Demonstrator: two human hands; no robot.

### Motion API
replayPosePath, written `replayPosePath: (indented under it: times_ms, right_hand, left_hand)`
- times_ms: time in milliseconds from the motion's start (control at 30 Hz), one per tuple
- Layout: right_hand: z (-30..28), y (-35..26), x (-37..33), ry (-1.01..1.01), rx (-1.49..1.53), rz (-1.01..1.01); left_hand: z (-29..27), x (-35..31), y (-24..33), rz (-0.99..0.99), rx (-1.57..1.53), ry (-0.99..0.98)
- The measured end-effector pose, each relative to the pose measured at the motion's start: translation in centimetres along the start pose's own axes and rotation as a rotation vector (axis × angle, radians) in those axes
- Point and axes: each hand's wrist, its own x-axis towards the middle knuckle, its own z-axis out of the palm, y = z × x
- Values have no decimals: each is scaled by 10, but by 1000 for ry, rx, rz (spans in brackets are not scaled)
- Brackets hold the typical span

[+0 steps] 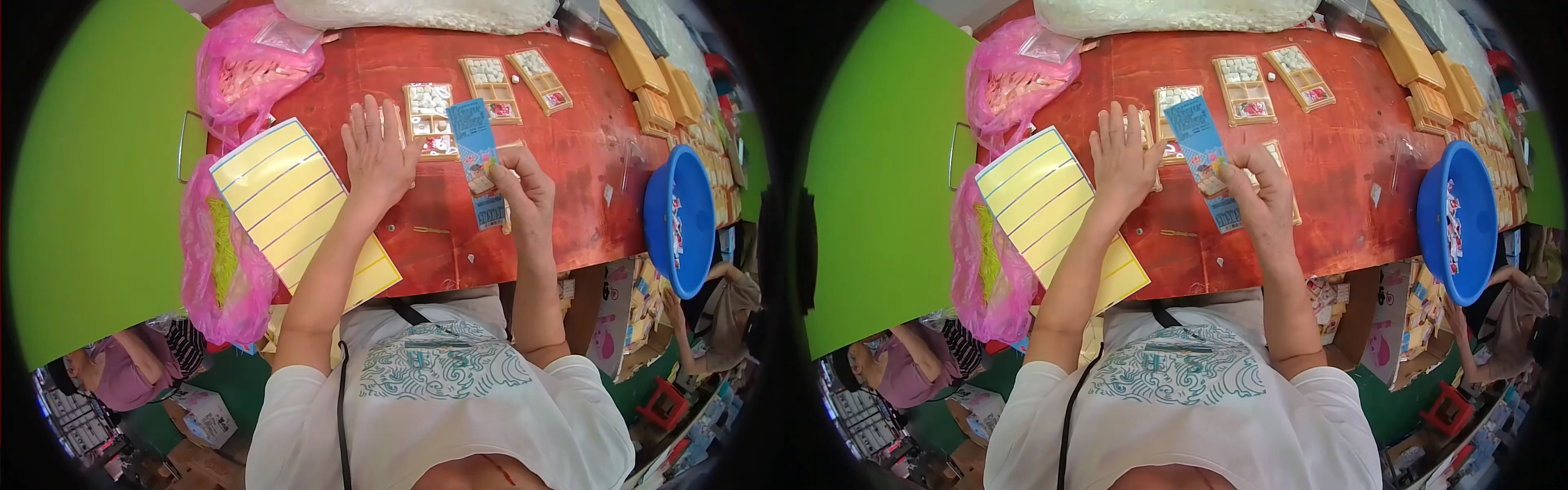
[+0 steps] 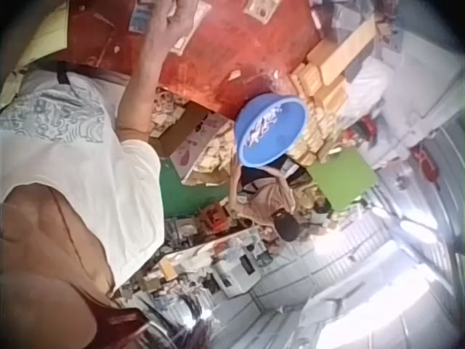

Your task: Applying stickers to small packages and organizing plastic trays for assembly on a factory workbench.

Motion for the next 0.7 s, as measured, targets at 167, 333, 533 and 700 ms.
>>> replayPosePath:
  times_ms: [167,333,533,700]
  right_hand:
    - [7,1,-6,17,20,-10]
    - [1,4,-10,-9,-1,-25]
    - [-4,1,-19,-92,-24,28]
    - [2,7,-6,-170,281,276]
  left_hand:
    - [9,-3,-20,18,159,-80]
    - [3,-18,-11,43,160,-108]
    - [-9,-66,11,153,117,-136]
    - [-10,-94,26,314,-25,-104]
